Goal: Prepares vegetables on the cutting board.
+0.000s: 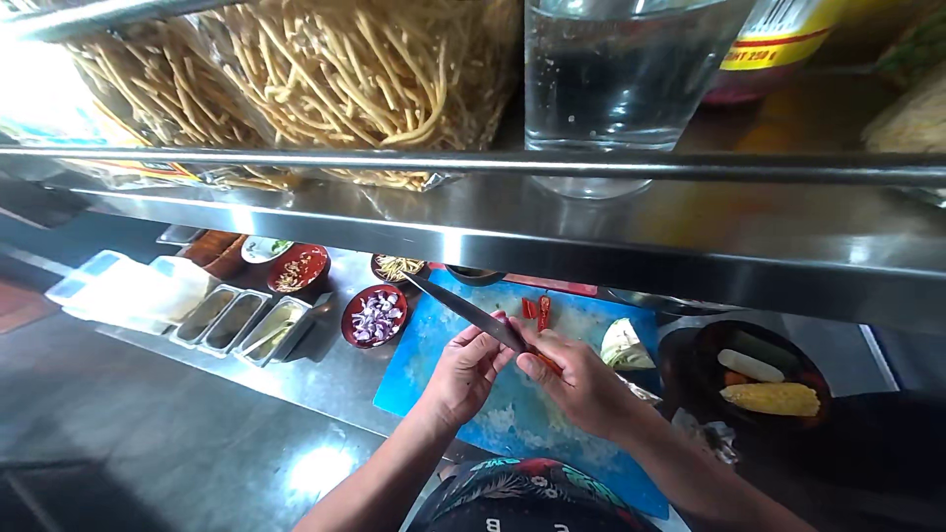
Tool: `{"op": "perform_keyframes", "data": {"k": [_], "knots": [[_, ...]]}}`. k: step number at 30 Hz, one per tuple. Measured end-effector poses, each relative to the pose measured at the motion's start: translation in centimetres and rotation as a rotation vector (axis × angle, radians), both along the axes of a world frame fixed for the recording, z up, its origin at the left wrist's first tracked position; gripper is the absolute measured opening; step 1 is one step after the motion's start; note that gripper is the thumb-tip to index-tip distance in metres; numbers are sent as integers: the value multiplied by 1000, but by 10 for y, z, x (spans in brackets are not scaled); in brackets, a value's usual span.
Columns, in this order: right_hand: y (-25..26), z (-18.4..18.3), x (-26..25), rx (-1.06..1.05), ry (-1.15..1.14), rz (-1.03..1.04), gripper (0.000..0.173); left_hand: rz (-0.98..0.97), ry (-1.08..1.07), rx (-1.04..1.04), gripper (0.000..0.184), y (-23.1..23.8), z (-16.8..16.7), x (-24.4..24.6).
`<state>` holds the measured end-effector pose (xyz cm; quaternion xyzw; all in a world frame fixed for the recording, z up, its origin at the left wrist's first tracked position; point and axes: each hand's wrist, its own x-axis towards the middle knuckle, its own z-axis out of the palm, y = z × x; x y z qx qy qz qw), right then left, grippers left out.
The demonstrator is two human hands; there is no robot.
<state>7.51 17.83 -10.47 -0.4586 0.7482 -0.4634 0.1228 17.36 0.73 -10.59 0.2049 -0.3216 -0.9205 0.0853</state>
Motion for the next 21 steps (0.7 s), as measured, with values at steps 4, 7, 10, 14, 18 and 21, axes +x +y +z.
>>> {"op": "perform_keyframes", "data": {"k": [4, 7, 10, 14, 18, 21], "knots": [[-1, -3, -1, -15, 7, -18, 51, -6, -3, -53, 29, 1, 1, 0], [3, -1, -6, -13, -184, 30, 50, -32, -17, -141, 40, -3, -1, -1], [8, 5, -9, -34, -456, 69, 47, -41, -41, -156, 41, -6, 3, -1], [11, 10, -12, -69, -551, 74, 44, -83, 5, -133, 30, -6, 5, 1], [17, 13, -24, -66, -506, 32, 41, -133, 50, -106, 35, -6, 2, 2], [37, 18, -66, 59, -341, -179, 32, -146, 24, -81, 36, -6, 2, 1]]}}
